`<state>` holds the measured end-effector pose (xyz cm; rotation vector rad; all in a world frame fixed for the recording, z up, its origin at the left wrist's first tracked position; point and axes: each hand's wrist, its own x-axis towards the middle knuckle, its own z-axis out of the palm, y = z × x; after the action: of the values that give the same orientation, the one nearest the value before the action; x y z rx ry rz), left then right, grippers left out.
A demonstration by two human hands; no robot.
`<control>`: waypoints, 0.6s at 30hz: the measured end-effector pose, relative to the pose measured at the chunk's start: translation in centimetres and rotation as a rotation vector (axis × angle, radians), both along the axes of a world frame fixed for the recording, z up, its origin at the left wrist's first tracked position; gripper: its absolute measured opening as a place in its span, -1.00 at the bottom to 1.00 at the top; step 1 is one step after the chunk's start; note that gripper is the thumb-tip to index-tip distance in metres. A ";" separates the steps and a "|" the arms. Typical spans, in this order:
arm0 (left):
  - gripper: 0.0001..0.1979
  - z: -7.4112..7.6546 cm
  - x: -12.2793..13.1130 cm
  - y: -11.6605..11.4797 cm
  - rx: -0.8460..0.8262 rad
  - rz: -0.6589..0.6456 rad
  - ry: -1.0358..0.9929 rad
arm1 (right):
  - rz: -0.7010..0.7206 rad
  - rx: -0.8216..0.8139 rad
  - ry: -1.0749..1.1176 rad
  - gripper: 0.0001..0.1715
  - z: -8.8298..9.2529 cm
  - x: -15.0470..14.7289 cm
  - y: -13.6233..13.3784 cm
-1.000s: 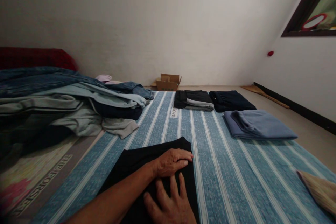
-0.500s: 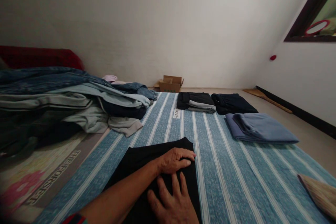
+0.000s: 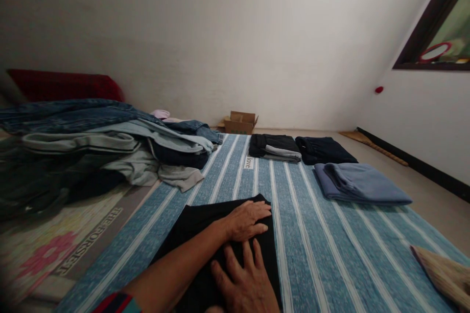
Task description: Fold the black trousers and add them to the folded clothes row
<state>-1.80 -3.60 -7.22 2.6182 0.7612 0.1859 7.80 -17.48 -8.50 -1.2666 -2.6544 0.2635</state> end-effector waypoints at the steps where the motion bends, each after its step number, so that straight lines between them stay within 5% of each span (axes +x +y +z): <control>1: -0.54 0.0 0.1 0.1 0.007 -0.006 0.003 | 0.002 -0.002 0.005 -0.22 0.0 0.0 0.0; 11: -0.67 1.4 -0.7 -1.0 0.136 0.128 -0.014 | 0.013 -0.007 -0.001 -0.17 -0.2 0.0 0.2; 18: -0.69 2.7 -8.0 -6.1 0.259 0.403 -0.012 | 0.018 -0.039 0.017 -0.24 0.3 0.0 -0.1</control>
<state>-9.79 -9.71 -4.49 2.6631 1.3353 0.4408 7.76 -17.59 -8.18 -1.2470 -2.6603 0.3287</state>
